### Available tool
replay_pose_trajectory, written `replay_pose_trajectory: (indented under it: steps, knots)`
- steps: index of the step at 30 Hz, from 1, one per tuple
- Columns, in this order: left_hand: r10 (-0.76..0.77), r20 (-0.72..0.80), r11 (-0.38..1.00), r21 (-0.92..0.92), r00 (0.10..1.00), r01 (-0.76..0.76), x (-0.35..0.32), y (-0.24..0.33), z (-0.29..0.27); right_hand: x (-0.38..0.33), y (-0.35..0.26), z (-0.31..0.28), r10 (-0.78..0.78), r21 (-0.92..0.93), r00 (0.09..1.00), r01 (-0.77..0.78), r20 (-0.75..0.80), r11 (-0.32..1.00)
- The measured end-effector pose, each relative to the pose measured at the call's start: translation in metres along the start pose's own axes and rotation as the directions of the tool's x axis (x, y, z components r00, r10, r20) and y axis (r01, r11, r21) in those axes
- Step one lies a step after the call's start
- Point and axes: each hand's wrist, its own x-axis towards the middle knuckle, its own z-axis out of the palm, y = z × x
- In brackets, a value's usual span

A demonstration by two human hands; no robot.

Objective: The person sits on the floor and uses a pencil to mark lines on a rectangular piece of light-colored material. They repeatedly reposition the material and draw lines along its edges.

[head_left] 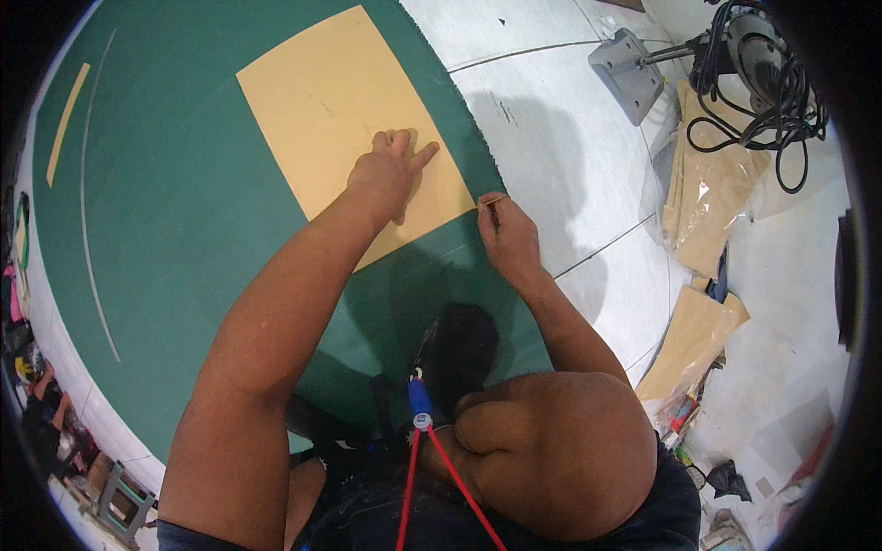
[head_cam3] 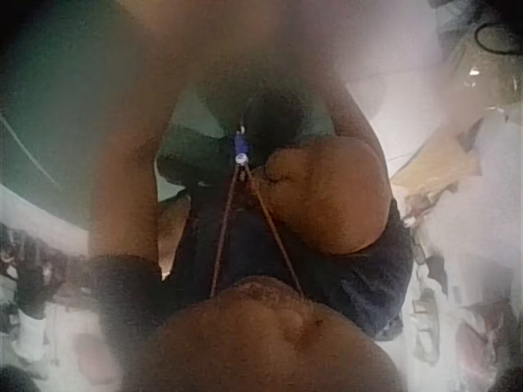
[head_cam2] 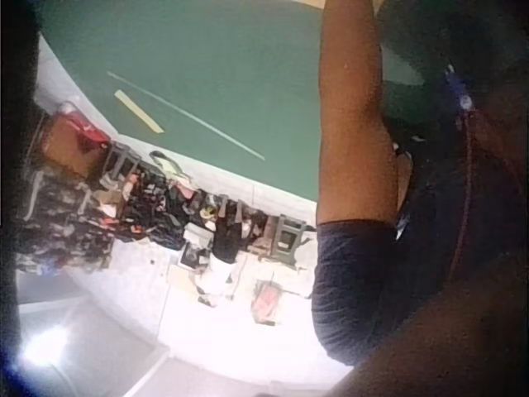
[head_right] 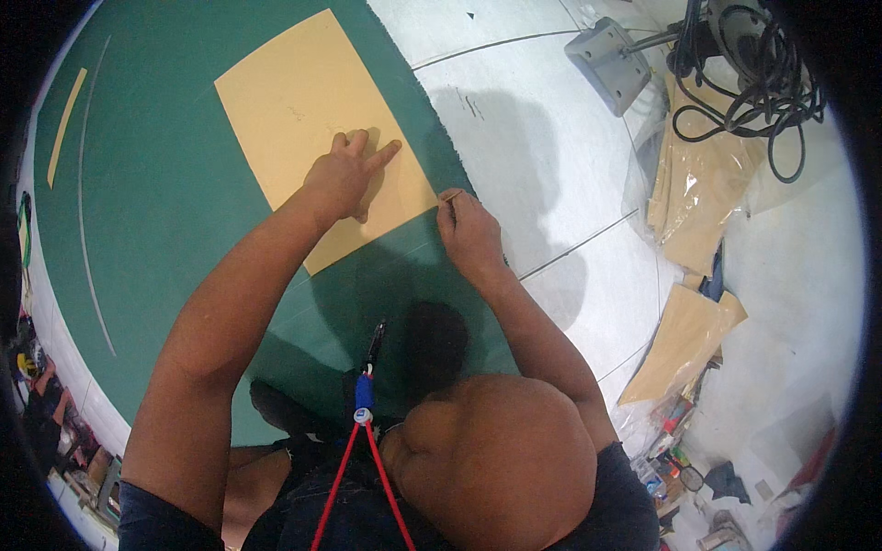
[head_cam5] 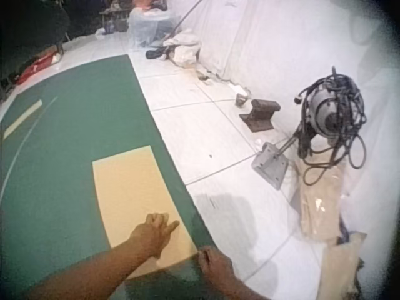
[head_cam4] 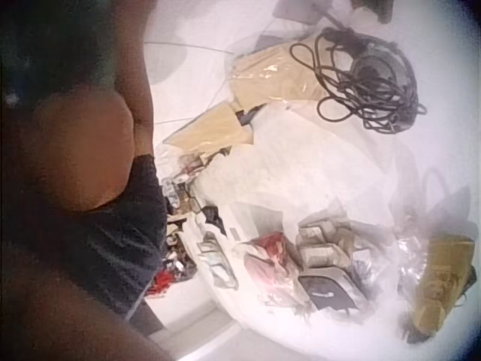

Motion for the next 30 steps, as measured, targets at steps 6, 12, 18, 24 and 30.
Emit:
replay_pose_trajectory:
  steps: [6, 12, 18, 24, 30]
  knots:
    - [0.036, -0.086, 0.998, -0.048, 0.996, -0.040, -0.001, -0.005, 0.006, -0.002, 0.000, 0.002, -0.008, -0.020, 1.000, 0.007, -0.024, 1.000]
    - [0.035, -0.082, 0.997, -0.059, 0.996, -0.040, 0.001, -0.003, 0.008, -0.011, 0.000, 0.021, -0.265, -0.139, 0.964, 0.267, 0.038, 0.953]
    - [0.041, -0.070, 0.997, -0.060, 0.997, -0.046, 0.001, -0.005, 0.007, -0.034, -0.046, 0.078, -0.564, 0.031, 0.783, 0.578, 0.262, 0.816]
    - [0.052, -0.063, 0.996, -0.076, 0.997, -0.057, -0.002, 0.000, 0.000, -0.053, -0.067, 0.117, -0.524, 0.334, 0.774, 0.418, 0.356, 0.845]
    - [0.027, -0.255, 0.980, -0.182, 0.966, -0.076, -0.035, -0.032, 0.031, -0.036, -0.036, 0.046, -0.269, 0.362, 0.944, 0.188, 0.189, 0.913]
